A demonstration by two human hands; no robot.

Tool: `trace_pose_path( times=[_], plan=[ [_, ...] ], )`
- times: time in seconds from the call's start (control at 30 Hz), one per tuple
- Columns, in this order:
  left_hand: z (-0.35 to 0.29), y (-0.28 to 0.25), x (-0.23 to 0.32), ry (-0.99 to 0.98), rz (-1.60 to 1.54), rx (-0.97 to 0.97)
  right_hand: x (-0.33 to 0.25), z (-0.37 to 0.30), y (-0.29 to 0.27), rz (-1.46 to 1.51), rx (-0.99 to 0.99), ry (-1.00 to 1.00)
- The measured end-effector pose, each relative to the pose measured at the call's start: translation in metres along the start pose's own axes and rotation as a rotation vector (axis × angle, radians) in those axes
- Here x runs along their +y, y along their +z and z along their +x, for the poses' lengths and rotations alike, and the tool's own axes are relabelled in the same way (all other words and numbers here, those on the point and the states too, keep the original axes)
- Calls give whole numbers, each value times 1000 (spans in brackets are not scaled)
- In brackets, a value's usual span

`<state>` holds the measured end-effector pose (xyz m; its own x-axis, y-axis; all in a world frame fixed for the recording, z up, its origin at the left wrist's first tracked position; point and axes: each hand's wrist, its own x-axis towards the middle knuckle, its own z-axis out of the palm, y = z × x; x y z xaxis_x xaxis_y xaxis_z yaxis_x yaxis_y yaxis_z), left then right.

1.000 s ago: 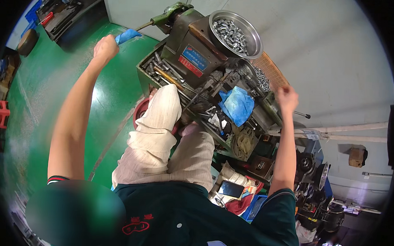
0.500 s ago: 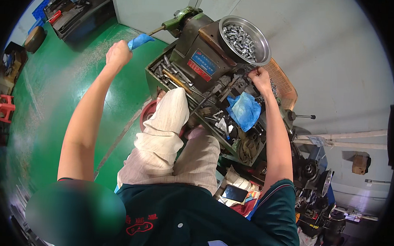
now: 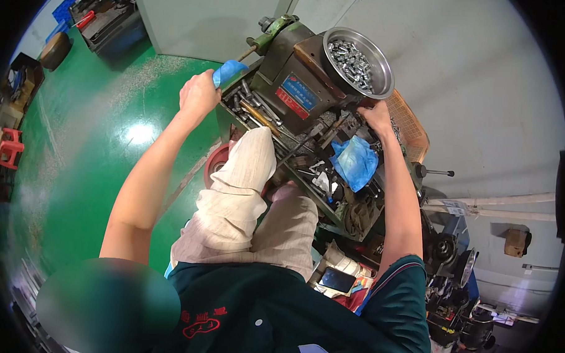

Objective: The person operates a machine by inserting small metal parts from a tray into the machine and moving its levers by hand, then stops to massage their hand.

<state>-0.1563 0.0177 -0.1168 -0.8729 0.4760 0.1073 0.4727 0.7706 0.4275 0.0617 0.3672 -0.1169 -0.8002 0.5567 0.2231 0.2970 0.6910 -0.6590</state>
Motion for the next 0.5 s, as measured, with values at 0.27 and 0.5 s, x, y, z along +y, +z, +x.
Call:
trace_pose_path(
  times=[0.27,0.5],
  plan=[
    [0,-3,-1,-2,2,-8,-20,-4,-39,-585,501,461],
    [1,-4,-3,3,11,1,-107,25,-29,-348,443,-202]
  ],
)
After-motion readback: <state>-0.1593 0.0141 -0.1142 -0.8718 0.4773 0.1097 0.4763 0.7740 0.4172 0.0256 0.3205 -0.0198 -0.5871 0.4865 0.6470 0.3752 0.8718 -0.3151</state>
